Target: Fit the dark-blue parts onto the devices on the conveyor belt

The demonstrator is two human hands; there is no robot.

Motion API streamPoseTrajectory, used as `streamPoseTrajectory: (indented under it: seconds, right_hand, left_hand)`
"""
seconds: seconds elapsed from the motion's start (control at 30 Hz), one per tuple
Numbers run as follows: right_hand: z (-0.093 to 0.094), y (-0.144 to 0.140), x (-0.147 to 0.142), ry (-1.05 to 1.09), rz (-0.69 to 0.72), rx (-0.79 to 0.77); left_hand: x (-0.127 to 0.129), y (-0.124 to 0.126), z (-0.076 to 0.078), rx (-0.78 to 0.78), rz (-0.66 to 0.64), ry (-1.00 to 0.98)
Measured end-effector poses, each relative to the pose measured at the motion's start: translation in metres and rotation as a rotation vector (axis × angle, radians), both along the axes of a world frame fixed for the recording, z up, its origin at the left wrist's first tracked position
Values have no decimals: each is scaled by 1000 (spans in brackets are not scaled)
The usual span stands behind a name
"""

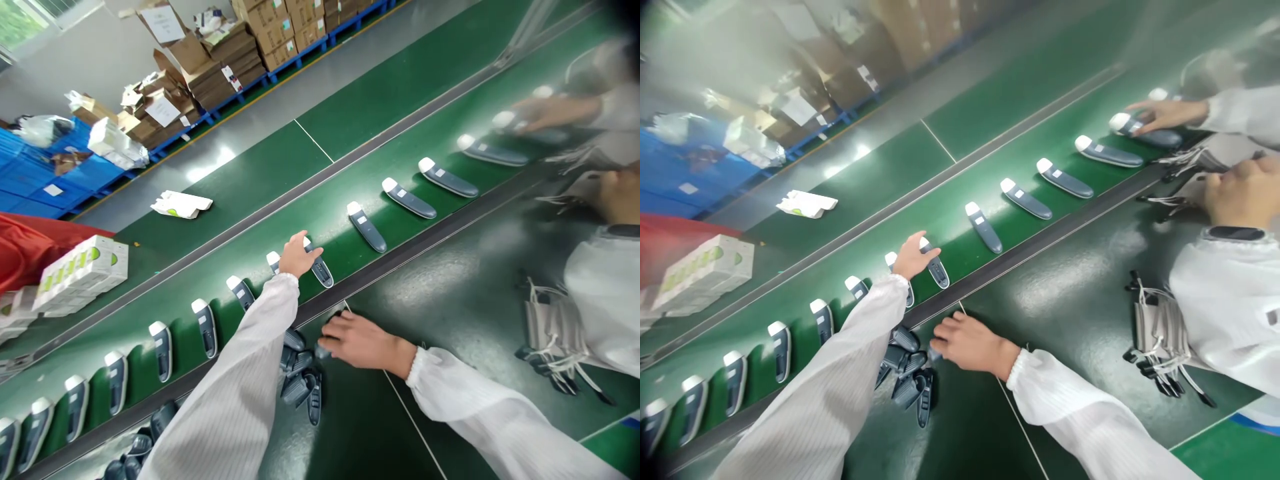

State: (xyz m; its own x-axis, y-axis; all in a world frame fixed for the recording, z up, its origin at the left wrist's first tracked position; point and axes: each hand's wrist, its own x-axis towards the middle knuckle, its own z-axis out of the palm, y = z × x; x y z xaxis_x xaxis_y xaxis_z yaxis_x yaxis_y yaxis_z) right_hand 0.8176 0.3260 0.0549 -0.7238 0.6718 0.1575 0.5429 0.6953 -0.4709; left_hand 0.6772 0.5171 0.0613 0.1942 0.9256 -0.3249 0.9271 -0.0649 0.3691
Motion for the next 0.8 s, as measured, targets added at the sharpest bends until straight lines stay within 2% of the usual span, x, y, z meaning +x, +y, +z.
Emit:
streamPoseTrajectory:
  seconds: [0.13, 0.2, 0.33, 0.43, 0.53, 0.63, 0.7, 0.8]
  right_hand:
    - [-8, 36, 8, -28, -615, -36]
    - [-16, 51, 4, -49, -766, -49]
    - [-28, 61, -8, -107, -807, -53]
    - [-29, 63, -6, -112, -840, -35]
    - [-22, 65, 6, -102, -879, 1]
    - [-6, 60, 3, -109, -914, 51]
    - [6, 46, -19, -86, -813, 29]
    - [20, 17, -72, -58, -554, -90]
  left_hand:
    - [10, -3, -1, 43, 31, -43]
    - [15, -4, -1, 55, 52, -52]
    - [27, -5, -3, 65, 86, -53]
    - [36, -5, -6, 72, 68, -52]
    - [41, -2, -5, 66, 24, -38]
    - [35, 5, 7, 83, -66, -48]
    - [23, 8, 18, 151, -79, -59]
    - [3, 8, 29, 191, 3, -21]
